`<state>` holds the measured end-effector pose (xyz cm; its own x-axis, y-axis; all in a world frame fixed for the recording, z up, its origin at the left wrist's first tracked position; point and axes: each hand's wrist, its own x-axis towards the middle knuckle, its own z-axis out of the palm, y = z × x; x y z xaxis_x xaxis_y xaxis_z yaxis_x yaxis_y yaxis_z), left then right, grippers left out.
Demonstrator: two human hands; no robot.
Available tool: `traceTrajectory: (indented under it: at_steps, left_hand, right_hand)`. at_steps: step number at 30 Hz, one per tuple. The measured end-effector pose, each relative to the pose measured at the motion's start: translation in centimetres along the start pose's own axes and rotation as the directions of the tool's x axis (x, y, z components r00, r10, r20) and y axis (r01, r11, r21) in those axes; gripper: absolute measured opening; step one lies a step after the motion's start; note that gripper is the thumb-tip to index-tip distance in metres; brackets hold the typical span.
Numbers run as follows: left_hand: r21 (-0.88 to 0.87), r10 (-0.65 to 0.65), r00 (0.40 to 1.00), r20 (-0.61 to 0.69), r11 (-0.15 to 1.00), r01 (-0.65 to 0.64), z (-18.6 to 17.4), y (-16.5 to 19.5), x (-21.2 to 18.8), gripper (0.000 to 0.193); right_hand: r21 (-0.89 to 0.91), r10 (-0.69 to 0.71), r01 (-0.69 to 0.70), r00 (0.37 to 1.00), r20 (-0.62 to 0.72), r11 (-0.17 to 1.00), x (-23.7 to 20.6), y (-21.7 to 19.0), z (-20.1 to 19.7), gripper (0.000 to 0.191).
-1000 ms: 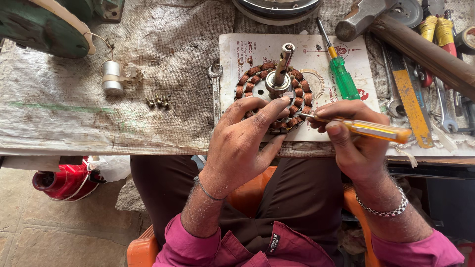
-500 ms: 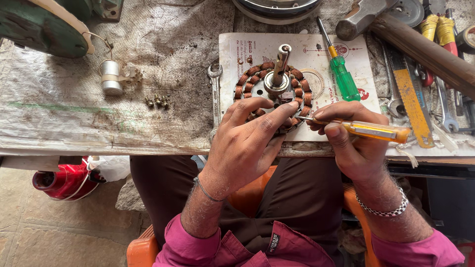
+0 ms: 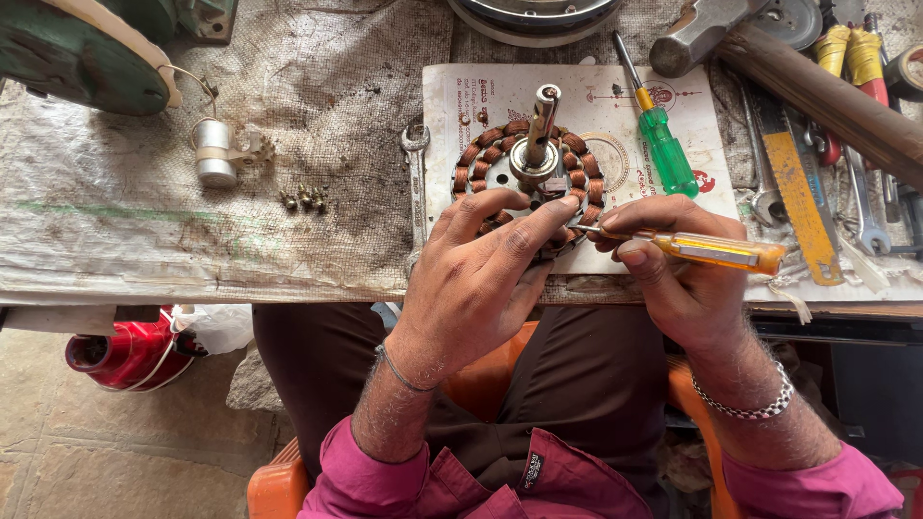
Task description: The person unscrews screws on a blue motor end cover with a screwdriver, removes the cover, taps it with a hammer, and then uses a screwdriver to adjust the copper windings of the motor rotor on the workbench.
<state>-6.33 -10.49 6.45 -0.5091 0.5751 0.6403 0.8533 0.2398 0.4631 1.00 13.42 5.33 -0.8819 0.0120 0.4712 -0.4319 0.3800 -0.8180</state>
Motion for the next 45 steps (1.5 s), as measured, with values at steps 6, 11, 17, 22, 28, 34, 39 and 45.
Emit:
traceTrajectory:
  at_steps: [6, 11, 17, 22, 28, 34, 39, 45]
  left_hand:
    - [0.012, -0.009, 1.0, -0.01, 1.0, 0.009, 0.02, 0.14, 0.06, 0.072]
    - [-0.021, -0.015, 1.0, -0.007, 1.0, 0.015, 0.02, 0.02, 0.2, 0.073]
    - [-0.024, -0.012, 1.0, 0.001, 1.0, 0.012, -0.15, 0.04, 0.19, 0.074]
    - [-0.019, -0.016, 1.0, -0.005, 1.0, 0.016, -0.09, 0.08, 0.18, 0.073]
    - [-0.05, -0.011, 1.0, -0.008, 0.999, 0.01, -0.24, 0.0, 0.1, 0.073]
    - [-0.061, -0.006, 1.0, -0.01, 0.998, 0.006, -0.41, -0.1, 0.15, 0.072]
    - [-0.068, -0.015, 1.0, -0.007, 0.998, 0.014, -0.27, 0.0, 0.06, 0.073]
    - [-0.057, -0.006, 1.0, -0.012, 0.998, 0.006, -0.16, 0.04, 0.03, 0.074]
  right_hand:
    - [0.051, -0.005, 0.01, 0.995, -0.1, 0.999, -0.39, -0.02, 0.19, 0.032]
    - [0.083, 0.062, -0.049, 0.983, -0.174, 0.995, -0.63, 0.0, 0.37, 0.032]
    - [0.09, 0.058, -0.046, 0.989, -0.139, 0.995, -0.33, 0.08, 0.41, 0.033]
    - [0.054, 0.05, -0.043, 0.99, -0.129, 0.998, -0.19, -0.14, 0.36, 0.032]
    - [0.06, 0.074, -0.066, 0.988, -0.138, 0.996, -0.3, -0.53, 0.62, 0.027]
    - [0.08, 0.103, -0.093, 0.985, -0.139, 0.992, -0.25, -0.64, 0.6, 0.022]
    - [0.045, 0.094, -0.088, 0.986, -0.137, 0.995, -0.38, -0.53, 0.49, 0.021]
    - [0.067, 0.108, -0.101, 0.988, -0.112, 0.993, -0.51, -0.26, 0.37, 0.024]
